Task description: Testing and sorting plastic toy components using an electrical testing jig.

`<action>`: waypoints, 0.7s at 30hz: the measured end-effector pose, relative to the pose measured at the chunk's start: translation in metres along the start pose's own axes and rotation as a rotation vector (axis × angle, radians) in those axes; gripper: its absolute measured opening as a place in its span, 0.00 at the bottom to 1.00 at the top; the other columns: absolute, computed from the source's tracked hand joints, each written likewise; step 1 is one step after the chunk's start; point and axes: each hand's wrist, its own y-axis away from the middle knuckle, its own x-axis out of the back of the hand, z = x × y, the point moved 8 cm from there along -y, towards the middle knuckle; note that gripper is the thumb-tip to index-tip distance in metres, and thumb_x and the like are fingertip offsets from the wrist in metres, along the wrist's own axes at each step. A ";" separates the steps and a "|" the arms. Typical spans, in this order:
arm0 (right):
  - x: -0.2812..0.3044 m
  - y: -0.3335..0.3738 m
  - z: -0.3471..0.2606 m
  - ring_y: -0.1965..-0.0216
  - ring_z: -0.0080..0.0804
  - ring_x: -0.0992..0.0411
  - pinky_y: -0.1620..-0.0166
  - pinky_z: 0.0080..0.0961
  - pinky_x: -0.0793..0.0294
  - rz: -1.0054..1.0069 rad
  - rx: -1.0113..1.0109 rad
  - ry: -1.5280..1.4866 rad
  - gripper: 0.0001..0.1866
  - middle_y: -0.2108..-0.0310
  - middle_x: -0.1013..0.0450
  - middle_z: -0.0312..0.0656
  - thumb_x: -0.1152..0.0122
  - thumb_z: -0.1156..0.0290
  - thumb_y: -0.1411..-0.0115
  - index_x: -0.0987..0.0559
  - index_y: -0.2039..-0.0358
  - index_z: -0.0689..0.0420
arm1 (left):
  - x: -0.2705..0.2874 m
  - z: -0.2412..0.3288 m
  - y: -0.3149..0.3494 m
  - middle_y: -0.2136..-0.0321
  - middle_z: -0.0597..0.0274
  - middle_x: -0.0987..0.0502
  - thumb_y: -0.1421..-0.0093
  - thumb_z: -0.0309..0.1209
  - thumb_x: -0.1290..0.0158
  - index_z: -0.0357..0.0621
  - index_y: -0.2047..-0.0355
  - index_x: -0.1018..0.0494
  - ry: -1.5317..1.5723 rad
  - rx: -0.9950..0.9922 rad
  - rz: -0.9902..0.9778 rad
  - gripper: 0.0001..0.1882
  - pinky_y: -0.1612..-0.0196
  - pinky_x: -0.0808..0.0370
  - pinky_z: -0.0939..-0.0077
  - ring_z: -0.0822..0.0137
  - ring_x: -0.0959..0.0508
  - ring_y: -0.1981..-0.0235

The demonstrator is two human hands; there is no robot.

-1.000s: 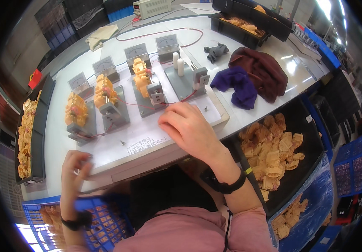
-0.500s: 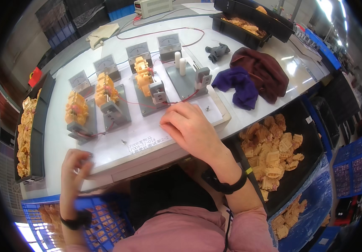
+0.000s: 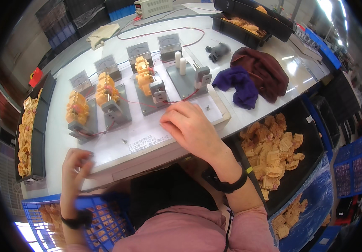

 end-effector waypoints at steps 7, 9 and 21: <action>-0.001 0.001 0.004 0.59 0.44 0.27 0.53 0.36 0.29 -0.014 -0.055 -0.024 0.05 0.62 0.26 0.42 0.34 0.74 0.43 0.20 0.66 0.57 | -0.002 0.000 -0.002 0.65 0.64 0.27 0.44 0.24 0.38 0.39 0.59 0.22 0.020 -0.016 -0.011 0.11 0.68 0.36 0.79 0.72 0.34 0.71; -0.002 0.000 0.004 0.59 0.44 0.27 0.53 0.36 0.29 -0.019 -0.057 -0.033 0.05 0.62 0.26 0.42 0.34 0.74 0.43 0.20 0.66 0.58 | -0.001 0.000 -0.001 0.65 0.64 0.27 0.44 0.24 0.38 0.39 0.59 0.22 0.012 -0.015 -0.010 0.11 0.68 0.35 0.79 0.71 0.34 0.71; -0.003 -0.003 0.008 0.56 0.46 0.28 0.52 0.35 0.28 -0.071 -0.160 -0.046 0.05 0.61 0.27 0.46 0.35 0.75 0.40 0.21 0.65 0.61 | 0.000 0.003 -0.002 0.64 0.62 0.27 0.43 0.24 0.38 0.39 0.59 0.22 0.004 -0.043 -0.013 0.11 0.67 0.32 0.78 0.70 0.32 0.71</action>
